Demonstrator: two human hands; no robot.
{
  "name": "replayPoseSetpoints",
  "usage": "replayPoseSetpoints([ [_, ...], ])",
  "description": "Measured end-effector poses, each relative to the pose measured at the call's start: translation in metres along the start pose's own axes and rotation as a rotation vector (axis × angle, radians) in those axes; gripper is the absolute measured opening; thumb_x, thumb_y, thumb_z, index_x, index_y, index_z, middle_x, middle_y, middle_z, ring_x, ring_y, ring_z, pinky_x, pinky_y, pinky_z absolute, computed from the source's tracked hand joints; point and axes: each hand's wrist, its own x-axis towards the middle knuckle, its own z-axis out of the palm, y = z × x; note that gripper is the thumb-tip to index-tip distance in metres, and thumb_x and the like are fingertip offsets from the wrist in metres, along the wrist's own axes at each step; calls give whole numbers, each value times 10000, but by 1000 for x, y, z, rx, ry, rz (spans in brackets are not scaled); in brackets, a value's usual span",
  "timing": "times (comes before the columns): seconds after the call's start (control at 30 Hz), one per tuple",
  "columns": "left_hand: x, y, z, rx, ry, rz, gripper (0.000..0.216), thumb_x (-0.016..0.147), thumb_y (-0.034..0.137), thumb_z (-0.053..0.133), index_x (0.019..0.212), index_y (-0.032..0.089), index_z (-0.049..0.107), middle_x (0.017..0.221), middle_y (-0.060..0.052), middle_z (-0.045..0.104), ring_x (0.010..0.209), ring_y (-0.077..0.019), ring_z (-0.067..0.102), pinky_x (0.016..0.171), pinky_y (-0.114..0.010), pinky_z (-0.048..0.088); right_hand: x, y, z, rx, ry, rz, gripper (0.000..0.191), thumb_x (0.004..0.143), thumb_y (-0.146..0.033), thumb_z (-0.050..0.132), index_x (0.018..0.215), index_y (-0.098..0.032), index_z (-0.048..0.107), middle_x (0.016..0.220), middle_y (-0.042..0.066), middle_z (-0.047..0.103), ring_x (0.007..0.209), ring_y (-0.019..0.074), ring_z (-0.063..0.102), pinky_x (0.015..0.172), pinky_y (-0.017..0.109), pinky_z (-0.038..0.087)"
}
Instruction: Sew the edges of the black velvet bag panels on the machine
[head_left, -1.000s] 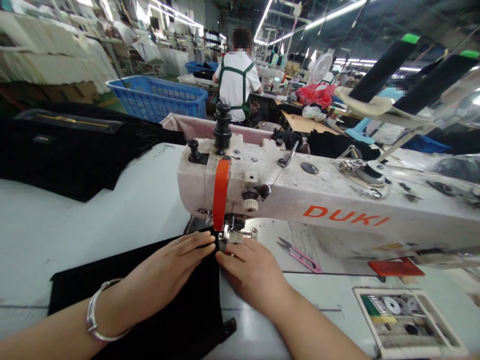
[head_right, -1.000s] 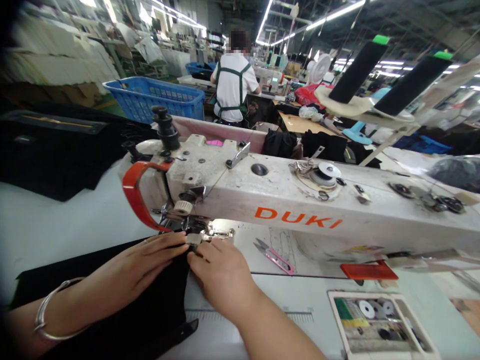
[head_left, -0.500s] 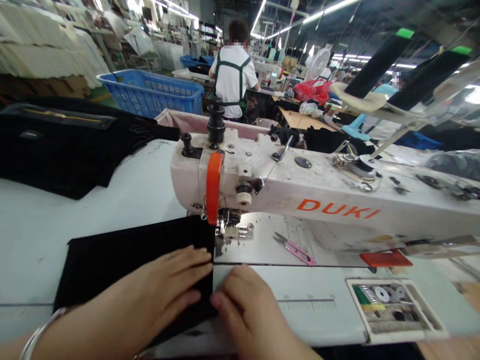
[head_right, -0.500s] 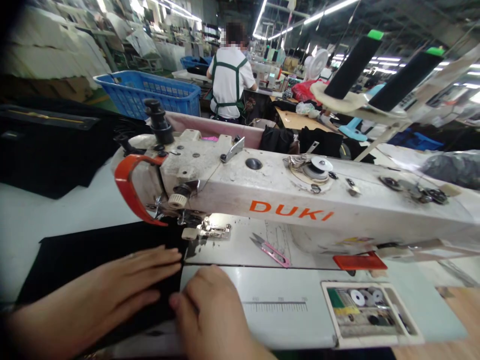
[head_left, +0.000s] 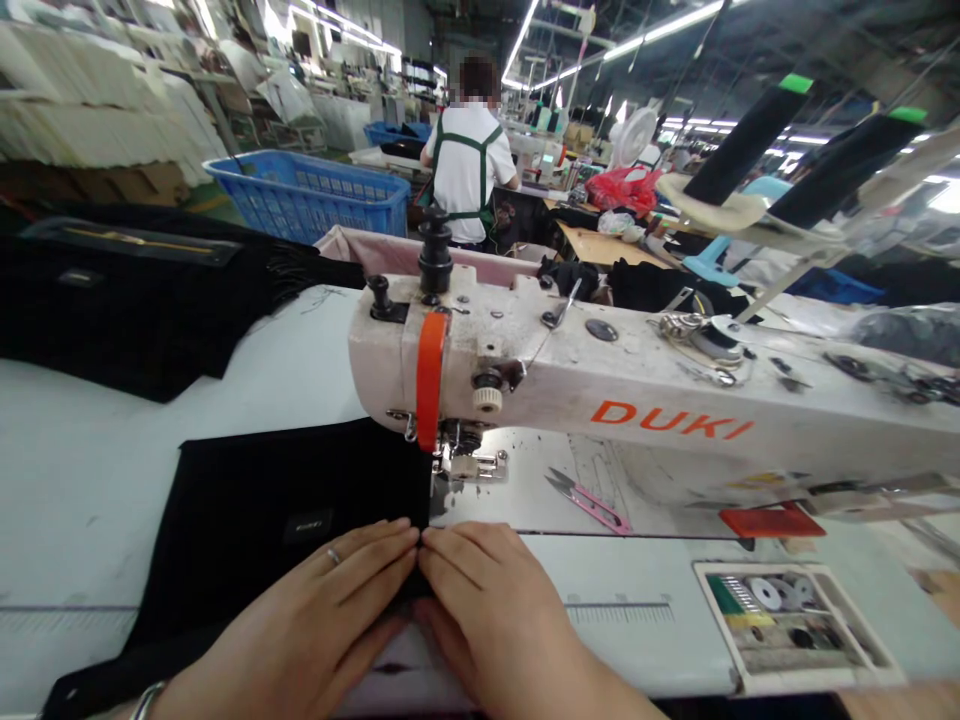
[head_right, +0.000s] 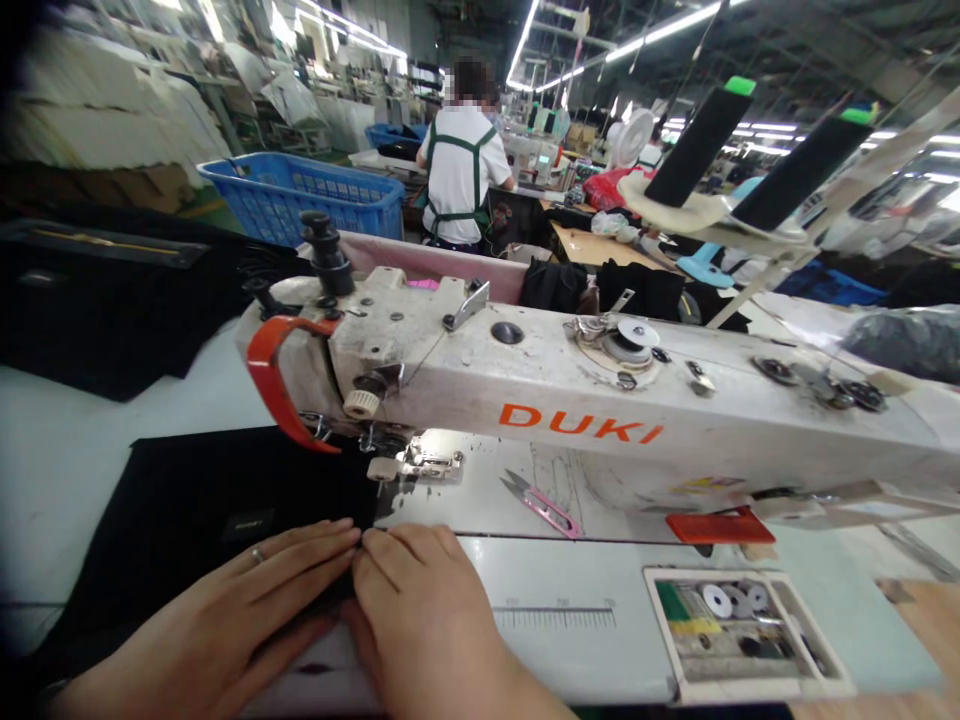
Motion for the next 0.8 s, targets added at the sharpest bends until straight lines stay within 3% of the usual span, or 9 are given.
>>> replayPoseSetpoints([
  [0.17,14,-17,5,-134,10,-88,421,977,263,615,1393,200,645,1438,-53,681,1285,-232,669,1086,-376,595,17,11,-4,-66,-138,43,182,1008,-245,664,1174,-171,678,1186,44,734,1073,254,635,974,413,524],
  [0.53,44,-57,13,-203,44,-85,352,991,264,595,1326,195,681,1352,-97,726,1246,-245,696,1100,-410,578,47,31,-7,-248,-209,112,228,998,-333,674,1171,-189,711,1067,77,746,1009,290,672,867,413,534],
  [0.67,52,-73,17,-200,30,-51,344,1013,319,602,1314,181,695,1299,-113,746,1230,-262,701,1091,-426,582,53,35,-1,-321,-175,144,253,1013,-332,639,1221,-206,709,924,78,746,861,274,688,705,368,504],
  [0.8,54,-93,16,-216,2,19,314,1032,343,595,1300,240,722,1301,-68,755,1248,-257,686,1114,-429,562,48,42,4,-273,-65,111,197,1006,-301,644,1162,-212,725,920,72,733,847,254,661,717,348,493],
])
